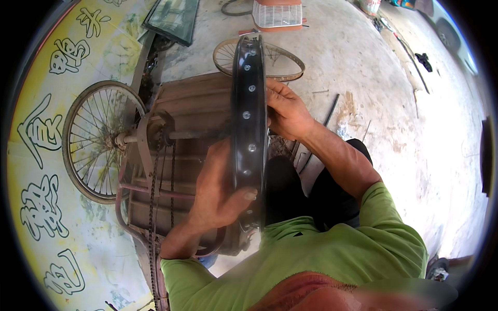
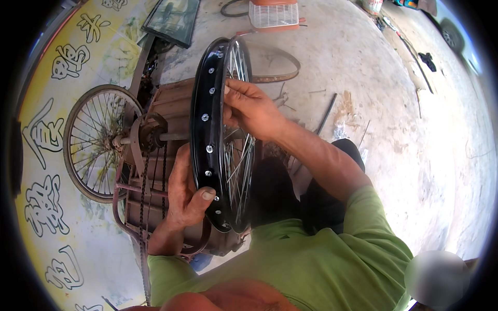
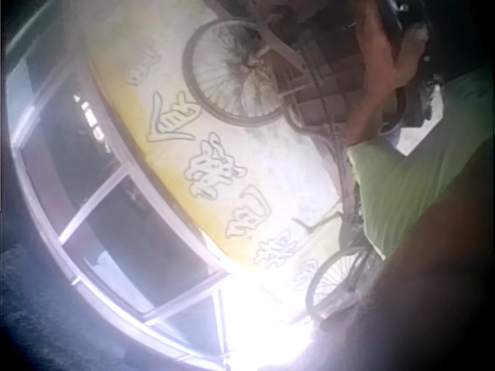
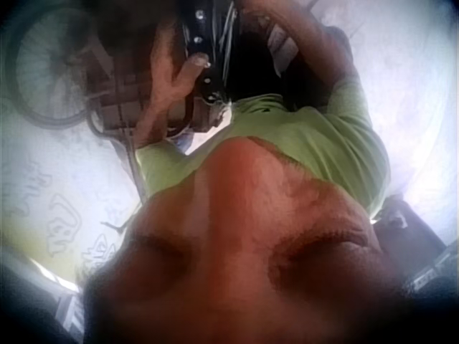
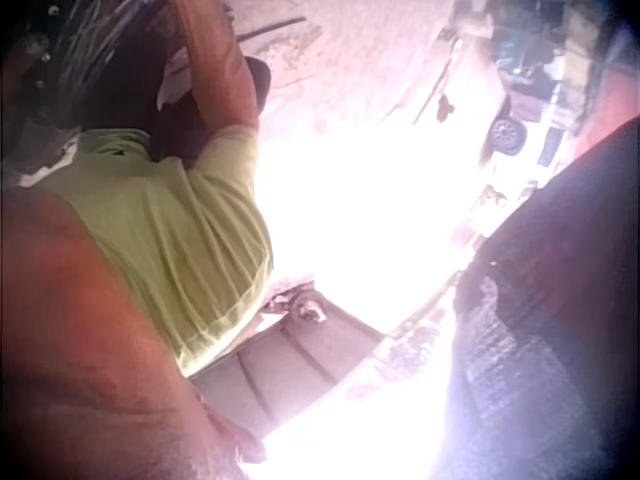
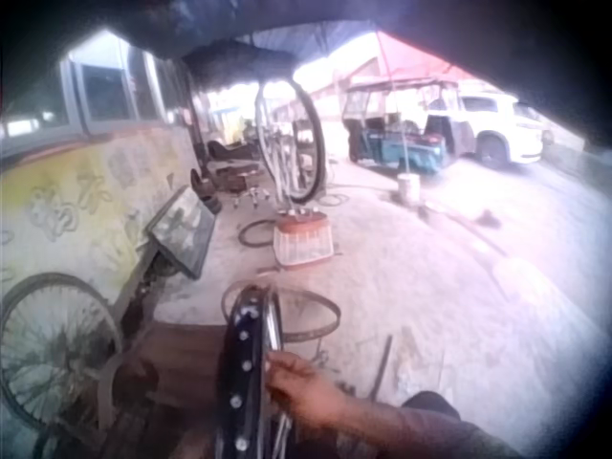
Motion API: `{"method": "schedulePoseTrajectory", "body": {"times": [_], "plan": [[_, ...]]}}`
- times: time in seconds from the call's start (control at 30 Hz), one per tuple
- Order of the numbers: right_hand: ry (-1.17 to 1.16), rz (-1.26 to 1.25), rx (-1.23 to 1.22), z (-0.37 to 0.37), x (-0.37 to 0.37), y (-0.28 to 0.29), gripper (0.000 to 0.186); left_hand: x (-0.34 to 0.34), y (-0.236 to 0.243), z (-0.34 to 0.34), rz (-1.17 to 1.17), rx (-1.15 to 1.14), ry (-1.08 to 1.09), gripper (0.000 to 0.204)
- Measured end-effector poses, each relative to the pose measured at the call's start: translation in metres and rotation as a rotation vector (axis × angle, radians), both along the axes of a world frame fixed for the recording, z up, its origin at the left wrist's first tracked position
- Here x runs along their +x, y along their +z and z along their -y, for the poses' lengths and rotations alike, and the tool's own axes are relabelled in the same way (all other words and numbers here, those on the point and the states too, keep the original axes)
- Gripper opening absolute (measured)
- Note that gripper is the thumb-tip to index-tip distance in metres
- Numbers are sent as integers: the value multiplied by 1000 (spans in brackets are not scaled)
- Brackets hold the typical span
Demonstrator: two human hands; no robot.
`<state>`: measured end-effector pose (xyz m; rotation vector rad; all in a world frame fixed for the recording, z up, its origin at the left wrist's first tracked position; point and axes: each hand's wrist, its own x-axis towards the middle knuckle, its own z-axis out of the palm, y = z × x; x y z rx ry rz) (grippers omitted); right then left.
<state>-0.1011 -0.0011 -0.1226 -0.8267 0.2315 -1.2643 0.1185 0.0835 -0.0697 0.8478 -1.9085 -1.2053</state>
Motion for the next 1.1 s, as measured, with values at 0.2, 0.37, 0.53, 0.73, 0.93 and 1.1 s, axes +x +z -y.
{"method": "schedulePoseTrajectory", "body": {"times": [0.2,0.37,0.53,0.73,0.93,1.1], "plan": [[18,37,-209,6,0,-7,27,-1,-2,1,-25,21,-10,77],[84,42,-85,4,-1,-5,28,-2,0,0,-29,20,-8,76],[-2,16,-156,3,1,-4,27,-1,-1,0,-7,14,-9,76],[71,39,-79,3,-2,-1,23,-2,1,0,12,11,-6,75],[2,29,-150,4,2,-5,22,-3,-1,-1,-11,33,6,74],[118,127,-103,11,-2,-17,36,-2,-3,-1,-24,45,-8,74]]}}
